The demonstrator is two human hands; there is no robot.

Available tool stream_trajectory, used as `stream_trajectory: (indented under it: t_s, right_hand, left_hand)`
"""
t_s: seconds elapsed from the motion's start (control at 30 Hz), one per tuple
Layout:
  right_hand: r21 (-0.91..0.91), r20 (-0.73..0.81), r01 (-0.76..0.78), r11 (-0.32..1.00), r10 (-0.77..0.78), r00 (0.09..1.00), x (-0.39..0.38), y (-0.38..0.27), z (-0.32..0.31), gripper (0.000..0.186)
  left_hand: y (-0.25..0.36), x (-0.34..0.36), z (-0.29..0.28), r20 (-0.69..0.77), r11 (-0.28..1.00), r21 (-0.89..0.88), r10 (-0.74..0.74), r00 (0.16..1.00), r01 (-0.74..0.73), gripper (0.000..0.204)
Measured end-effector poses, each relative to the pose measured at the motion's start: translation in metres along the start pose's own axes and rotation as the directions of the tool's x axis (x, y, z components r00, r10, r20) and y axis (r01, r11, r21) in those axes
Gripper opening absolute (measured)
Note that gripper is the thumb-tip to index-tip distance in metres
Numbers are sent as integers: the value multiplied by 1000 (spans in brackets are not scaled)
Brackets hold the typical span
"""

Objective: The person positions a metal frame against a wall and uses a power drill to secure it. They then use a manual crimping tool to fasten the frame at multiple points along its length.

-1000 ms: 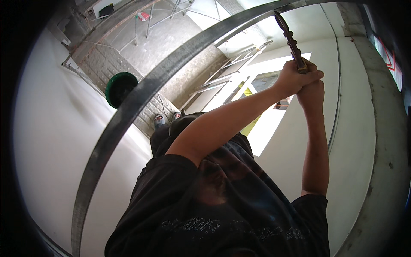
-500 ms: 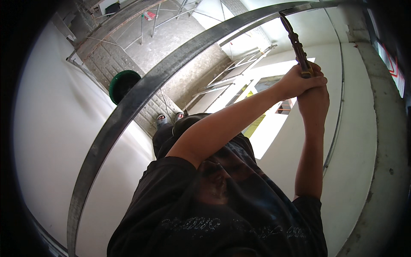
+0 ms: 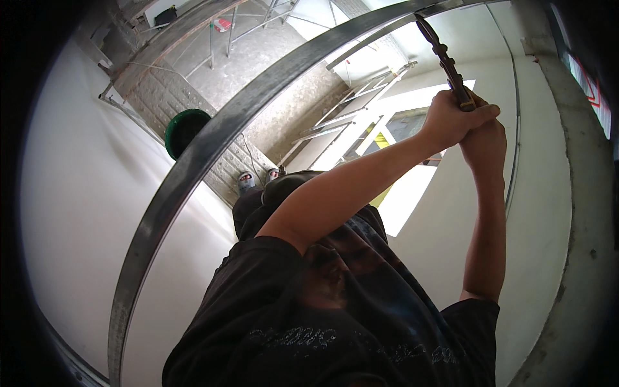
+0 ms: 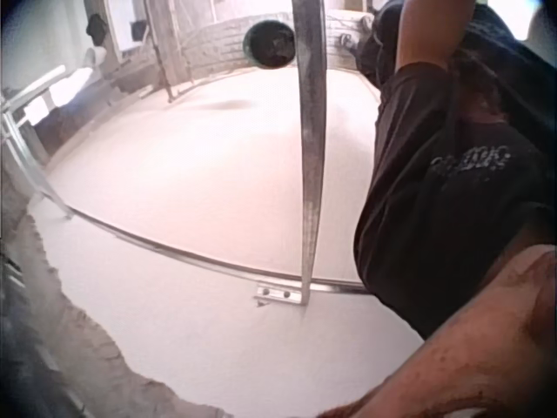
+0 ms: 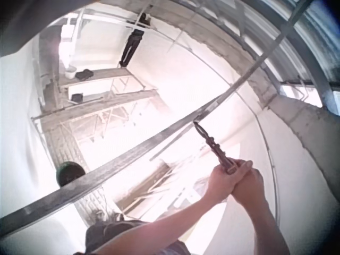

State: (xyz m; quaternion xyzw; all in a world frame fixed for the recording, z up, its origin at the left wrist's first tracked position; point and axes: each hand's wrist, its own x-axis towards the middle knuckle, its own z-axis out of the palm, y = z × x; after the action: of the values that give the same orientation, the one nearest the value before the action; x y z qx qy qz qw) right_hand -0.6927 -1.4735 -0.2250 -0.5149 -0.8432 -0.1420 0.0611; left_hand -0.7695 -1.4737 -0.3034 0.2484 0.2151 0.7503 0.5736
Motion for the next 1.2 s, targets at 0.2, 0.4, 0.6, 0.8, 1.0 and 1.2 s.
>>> stream_trajectory:
  t_s: [0.2, 0.4, 0.6, 0.8, 1.0, 1.2]
  right_hand:
    - [21, -35, 66, 998, -66, 997, 1, 32, 21, 28]
    - [149, 16, -45, 988, 43, 999, -8, 3, 6, 32]
    - [195, -40, -22, 980, 30, 999, -34, 30, 22, 39]
    - [406, 81, -105, 908, 79, 994, -49, 42, 54, 43]
    - [632, 662, -775, -13, -512, 548, -27, 72, 77, 29]
    - [583, 378, -796, -160, -814, 440, -6, 71, 98, 47]
  left_hand:
    - [-10, 4, 10, -105, 998, 46, 53, 993, -48, 35]
    - [-22, 6, 3, 26, 1000, -19, 22, 999, -22, 39]
    - [-45, -7, -6, 256, 991, 46, -133, 958, 126, 56]
    - [-59, -11, -29, 268, 962, 221, -216, 939, 158, 67]
    - [-11, -13, -63, 282, 914, 226, -392, 876, 336, 81]
    - [3, -4, -47, 386, 939, -46, -298, 873, 340, 33]
